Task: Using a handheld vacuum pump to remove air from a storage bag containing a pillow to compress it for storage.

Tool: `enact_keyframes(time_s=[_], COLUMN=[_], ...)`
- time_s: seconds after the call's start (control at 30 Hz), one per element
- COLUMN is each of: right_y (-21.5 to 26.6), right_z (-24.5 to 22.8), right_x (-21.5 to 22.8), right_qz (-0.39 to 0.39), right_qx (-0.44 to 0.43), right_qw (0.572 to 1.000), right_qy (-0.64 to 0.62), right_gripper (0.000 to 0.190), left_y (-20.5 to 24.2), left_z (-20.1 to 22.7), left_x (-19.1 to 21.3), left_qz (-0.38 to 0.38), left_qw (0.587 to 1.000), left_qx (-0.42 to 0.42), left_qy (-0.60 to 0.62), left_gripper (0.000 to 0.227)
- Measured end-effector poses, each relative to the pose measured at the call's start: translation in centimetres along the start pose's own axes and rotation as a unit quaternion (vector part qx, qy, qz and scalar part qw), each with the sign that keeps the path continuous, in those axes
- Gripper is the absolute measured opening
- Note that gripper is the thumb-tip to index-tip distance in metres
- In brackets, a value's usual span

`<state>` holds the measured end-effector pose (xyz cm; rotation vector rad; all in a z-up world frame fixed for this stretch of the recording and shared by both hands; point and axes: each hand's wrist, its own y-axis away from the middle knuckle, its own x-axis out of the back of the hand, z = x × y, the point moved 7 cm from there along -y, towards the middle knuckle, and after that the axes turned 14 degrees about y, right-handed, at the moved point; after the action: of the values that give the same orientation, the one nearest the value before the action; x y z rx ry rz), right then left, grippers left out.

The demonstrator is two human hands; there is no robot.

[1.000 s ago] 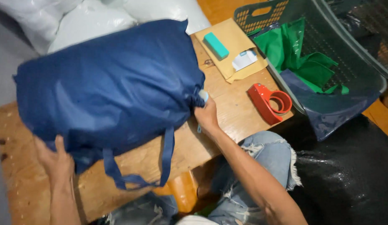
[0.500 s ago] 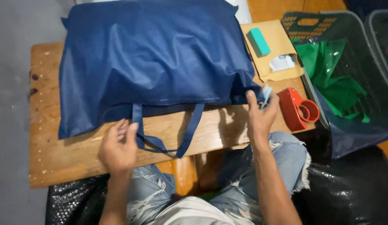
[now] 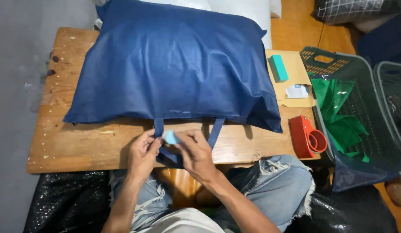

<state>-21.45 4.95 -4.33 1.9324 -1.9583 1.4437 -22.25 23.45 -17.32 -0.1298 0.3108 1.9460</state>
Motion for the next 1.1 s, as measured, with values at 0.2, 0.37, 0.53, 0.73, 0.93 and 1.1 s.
enact_keyframes(time_s=[0.2, 0.37, 0.53, 0.73, 0.93, 1.1], right_y=[-4.0, -4.8, -4.4, -2.7, -4.5, -1.7], right_z=[0.6, 0.6, 0.6, -0.2, 0.4, 1.3], right_x=[-4.9, -5.2, -5.7, -6.8, -5.6, -6.4], right_qz=[-0.068, -0.058, -0.172, -0.252, -0.132, -0.234], right_qx=[0.003, 0.008, 0.004, -0.013, -0.003, -0.035], right_qw=[0.996, 0.998, 0.985, 0.968, 0.991, 0.972], right_qy=[0.065, 0.036, 0.001, -0.021, 0.027, -0.012], right_gripper=[0.021, 0.020, 0.022, 0.017, 0.022, 0.022], left_y=[0.7, 0.9, -0.1, 0.6, 0.6, 1.1], left_z=[-0.9, -0.3, -3.1, -0.8, -1.0, 0.8], left_x=[-0.2, -0.4, 0.8, -0.5, -0.3, -1.0], left_qz=[-0.047, -0.044, -0.068, -0.094, -0.116, -0.121], left_qw=[0.995, 0.993, 0.984, 0.974, 0.976, 0.975], left_qx=[0.022, 0.044, 0.085, 0.093, 0.077, 0.098], left_qy=[0.090, 0.103, 0.144, 0.187, 0.164, 0.156], left_gripper=[0.042, 0.050, 0.064, 0.062, 0.068, 0.071])
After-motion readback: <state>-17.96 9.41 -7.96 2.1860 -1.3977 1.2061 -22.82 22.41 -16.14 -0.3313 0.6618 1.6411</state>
